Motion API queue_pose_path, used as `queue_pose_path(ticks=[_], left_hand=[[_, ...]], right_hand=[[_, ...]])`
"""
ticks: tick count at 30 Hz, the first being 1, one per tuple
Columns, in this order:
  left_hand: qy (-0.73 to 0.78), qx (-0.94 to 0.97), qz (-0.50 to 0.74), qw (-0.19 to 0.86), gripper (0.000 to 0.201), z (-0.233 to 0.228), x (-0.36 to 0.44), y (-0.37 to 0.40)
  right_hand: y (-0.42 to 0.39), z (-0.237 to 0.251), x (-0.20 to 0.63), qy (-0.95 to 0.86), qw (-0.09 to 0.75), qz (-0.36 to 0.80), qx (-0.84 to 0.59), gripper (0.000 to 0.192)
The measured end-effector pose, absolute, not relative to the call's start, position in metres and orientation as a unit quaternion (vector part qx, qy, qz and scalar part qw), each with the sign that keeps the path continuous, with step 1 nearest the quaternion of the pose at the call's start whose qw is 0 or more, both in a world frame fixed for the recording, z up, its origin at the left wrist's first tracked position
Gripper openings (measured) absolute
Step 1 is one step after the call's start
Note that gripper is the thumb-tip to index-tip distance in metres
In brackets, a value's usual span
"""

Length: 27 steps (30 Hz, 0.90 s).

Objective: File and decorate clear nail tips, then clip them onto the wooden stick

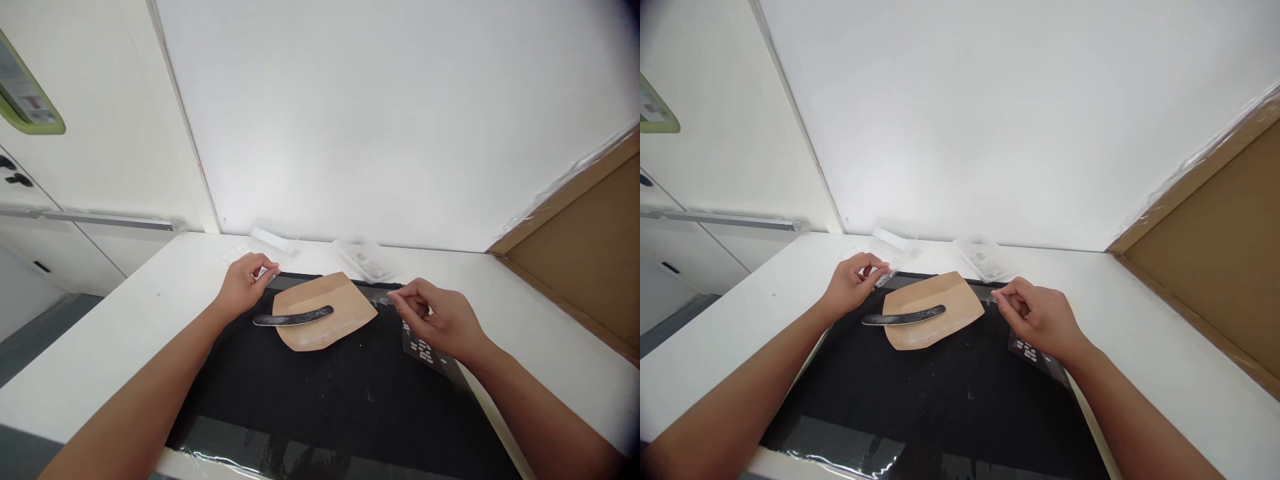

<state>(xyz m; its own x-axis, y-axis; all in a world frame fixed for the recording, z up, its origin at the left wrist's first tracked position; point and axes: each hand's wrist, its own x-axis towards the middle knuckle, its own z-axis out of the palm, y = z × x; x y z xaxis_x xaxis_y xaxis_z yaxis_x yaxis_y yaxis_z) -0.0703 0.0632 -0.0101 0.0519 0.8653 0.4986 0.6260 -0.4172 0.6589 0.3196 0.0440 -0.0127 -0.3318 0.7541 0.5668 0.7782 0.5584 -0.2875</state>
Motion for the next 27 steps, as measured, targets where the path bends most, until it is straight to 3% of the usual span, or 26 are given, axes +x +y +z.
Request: queue_pose_path(ticks=[27], left_hand=[[0.549, 0.662, 0.473, 0.189, 0.036, -0.0110, -0.0612, 0.0575]], right_hand=[[0.0466, -0.0155, 0.3217, -0.821, 0.337, -0.028, -0.460, 0.025]])
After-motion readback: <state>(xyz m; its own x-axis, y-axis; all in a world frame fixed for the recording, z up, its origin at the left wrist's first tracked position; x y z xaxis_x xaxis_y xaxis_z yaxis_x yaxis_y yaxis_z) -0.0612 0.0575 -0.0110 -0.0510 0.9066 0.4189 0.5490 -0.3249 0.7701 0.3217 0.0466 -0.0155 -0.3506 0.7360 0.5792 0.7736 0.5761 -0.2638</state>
